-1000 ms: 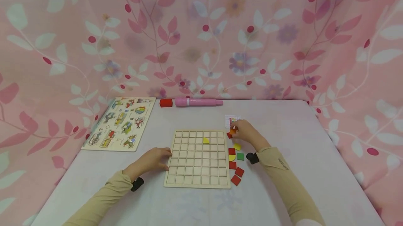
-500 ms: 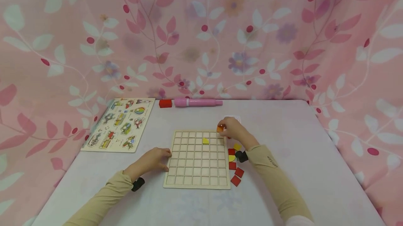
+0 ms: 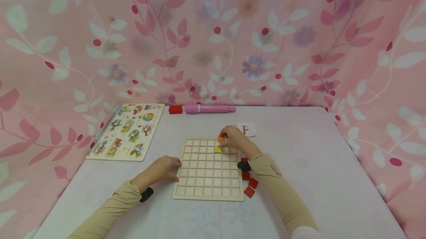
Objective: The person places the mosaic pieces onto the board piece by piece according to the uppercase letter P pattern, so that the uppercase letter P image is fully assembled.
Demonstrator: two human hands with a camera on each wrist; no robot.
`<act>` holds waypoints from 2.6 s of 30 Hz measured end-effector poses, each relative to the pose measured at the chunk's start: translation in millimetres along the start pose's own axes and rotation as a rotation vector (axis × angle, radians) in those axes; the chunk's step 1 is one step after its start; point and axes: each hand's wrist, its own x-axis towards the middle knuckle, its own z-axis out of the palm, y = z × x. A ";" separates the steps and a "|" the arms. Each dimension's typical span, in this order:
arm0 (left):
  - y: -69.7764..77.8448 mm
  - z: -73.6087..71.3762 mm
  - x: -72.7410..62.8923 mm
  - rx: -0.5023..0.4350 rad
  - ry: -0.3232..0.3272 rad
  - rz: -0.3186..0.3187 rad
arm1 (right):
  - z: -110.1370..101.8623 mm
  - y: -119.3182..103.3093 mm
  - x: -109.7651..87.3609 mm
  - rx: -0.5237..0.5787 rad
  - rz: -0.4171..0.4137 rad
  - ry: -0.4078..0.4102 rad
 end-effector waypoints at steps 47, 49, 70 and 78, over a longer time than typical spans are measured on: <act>2.2 -2.1 -1.2 -0.045 0.034 -0.009 | 47.8 -14.4 22.7 -0.009 0.111 -0.168; 1.6 -1.9 -1.2 -0.048 0.041 0.003 | 47.6 -14.6 22.4 -0.029 0.098 -0.170; 1.1 0.2 -3.8 -0.111 0.055 -0.004 | -1.5 -6.4 7.7 -0.009 -0.009 -0.074; 0.2 -0.2 -3.8 -0.122 0.065 -0.002 | -30.3 10.5 -5.8 -0.039 0.032 -0.036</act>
